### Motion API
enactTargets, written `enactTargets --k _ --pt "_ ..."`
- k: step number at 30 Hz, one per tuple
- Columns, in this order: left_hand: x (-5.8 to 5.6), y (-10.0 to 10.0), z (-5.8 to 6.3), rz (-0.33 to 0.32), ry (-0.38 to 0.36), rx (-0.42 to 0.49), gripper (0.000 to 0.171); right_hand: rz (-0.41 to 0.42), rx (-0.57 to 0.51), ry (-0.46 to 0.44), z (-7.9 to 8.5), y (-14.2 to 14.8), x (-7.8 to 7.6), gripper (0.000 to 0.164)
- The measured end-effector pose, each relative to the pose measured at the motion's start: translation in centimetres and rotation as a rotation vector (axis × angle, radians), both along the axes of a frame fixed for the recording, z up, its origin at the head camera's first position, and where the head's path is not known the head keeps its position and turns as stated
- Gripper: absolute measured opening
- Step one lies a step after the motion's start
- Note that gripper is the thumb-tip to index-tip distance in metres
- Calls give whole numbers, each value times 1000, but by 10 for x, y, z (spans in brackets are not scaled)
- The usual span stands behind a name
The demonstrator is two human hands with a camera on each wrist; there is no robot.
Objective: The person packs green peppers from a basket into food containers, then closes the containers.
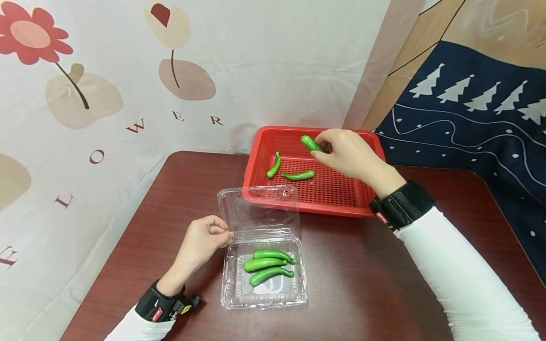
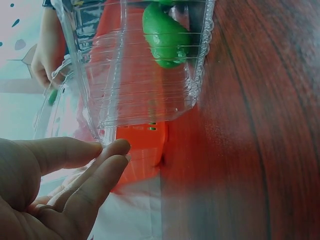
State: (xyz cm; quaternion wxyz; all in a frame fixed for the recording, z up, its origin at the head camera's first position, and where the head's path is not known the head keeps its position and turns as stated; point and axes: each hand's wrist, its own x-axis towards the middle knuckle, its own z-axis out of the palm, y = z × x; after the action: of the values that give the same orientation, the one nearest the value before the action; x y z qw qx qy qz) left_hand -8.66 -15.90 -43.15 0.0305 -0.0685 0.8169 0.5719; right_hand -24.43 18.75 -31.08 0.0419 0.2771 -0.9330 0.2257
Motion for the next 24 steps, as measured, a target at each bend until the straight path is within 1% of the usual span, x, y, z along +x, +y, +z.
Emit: enactTargets --k 5,11,18,24 --pt "0 0 0 2 1 1 14 30 -55 69 -2 -3 15 20" --pt "0 0 0 9 -5 7 14 80 -83 111 -5 -7 34 24" --pt "0 1 0 14 -11 6 14 163 -101 202 -15 -13 51 27" --pt "0 1 1 7 -2 -8 14 243 -115 240 -25 -22 65 29"
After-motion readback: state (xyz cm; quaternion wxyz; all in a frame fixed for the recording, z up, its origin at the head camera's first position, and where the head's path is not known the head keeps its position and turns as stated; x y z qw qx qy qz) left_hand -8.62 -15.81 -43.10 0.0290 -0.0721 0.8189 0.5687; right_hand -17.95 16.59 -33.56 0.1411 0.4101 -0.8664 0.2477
